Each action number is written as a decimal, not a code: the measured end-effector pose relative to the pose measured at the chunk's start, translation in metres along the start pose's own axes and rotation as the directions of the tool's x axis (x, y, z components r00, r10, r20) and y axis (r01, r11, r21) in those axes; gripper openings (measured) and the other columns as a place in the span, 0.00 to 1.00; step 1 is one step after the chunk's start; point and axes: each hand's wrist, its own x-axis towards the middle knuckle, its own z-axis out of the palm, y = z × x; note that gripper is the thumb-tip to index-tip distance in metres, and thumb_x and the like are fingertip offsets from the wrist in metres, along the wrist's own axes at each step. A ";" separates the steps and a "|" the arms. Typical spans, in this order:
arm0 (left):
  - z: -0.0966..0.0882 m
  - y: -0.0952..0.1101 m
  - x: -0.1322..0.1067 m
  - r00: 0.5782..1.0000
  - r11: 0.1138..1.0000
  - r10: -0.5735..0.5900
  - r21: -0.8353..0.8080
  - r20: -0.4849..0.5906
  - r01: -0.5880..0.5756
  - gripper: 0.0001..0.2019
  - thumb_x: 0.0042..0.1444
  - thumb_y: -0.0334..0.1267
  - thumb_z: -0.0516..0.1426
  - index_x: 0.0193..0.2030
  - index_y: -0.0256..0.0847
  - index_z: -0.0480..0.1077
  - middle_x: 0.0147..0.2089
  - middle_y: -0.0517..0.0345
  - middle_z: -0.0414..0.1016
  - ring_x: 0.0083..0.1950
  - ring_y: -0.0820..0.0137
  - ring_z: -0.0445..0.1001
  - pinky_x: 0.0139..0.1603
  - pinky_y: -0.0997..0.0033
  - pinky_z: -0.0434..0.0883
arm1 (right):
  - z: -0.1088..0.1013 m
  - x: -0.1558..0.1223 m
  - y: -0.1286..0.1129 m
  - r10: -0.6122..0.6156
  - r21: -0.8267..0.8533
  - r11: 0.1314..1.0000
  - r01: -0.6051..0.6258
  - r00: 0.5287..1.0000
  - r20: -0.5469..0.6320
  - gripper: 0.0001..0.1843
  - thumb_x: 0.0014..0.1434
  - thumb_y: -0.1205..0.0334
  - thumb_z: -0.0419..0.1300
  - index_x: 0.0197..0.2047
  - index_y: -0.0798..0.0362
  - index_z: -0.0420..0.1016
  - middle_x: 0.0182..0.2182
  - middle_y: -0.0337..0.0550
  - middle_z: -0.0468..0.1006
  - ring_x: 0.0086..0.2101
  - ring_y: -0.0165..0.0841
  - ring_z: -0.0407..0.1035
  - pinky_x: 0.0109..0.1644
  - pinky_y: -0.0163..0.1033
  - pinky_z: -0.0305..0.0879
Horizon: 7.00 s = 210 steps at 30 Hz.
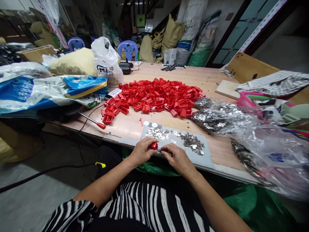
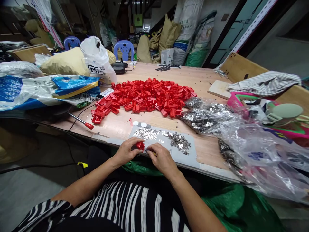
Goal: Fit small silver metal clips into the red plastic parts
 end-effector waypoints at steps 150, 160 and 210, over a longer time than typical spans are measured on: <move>-0.023 0.006 0.012 0.873 0.980 -0.097 -0.200 -0.479 -0.001 0.04 0.52 0.37 0.62 0.34 0.41 0.77 0.46 0.51 0.69 0.50 0.64 0.72 0.49 0.65 0.72 | -0.005 0.007 0.023 0.086 0.087 0.995 -0.052 0.891 -0.445 0.16 0.60 0.47 0.55 0.37 0.50 0.74 0.28 0.39 0.80 0.21 0.29 0.69 0.27 0.33 0.64; -0.011 0.029 -0.003 0.899 0.984 0.159 0.142 -0.407 -0.109 0.20 0.51 0.28 0.60 0.51 0.42 0.64 0.44 0.53 0.74 0.43 0.68 0.73 0.45 0.67 0.72 | -0.015 0.010 -0.026 -0.036 0.079 0.994 0.076 0.904 -0.425 0.11 0.61 0.53 0.56 0.36 0.50 0.73 0.27 0.41 0.78 0.22 0.29 0.66 0.28 0.34 0.63; 0.011 0.038 -0.025 0.971 0.982 0.182 0.081 -0.153 -0.171 0.17 0.43 0.19 0.54 0.39 0.40 0.70 0.33 0.56 0.73 0.35 0.68 0.71 0.37 0.70 0.69 | -0.001 -0.011 -0.004 0.132 0.678 0.703 -0.214 0.976 0.171 0.17 0.54 0.49 0.62 0.34 0.51 0.61 0.26 0.32 0.62 0.24 0.24 0.54 0.26 0.30 0.52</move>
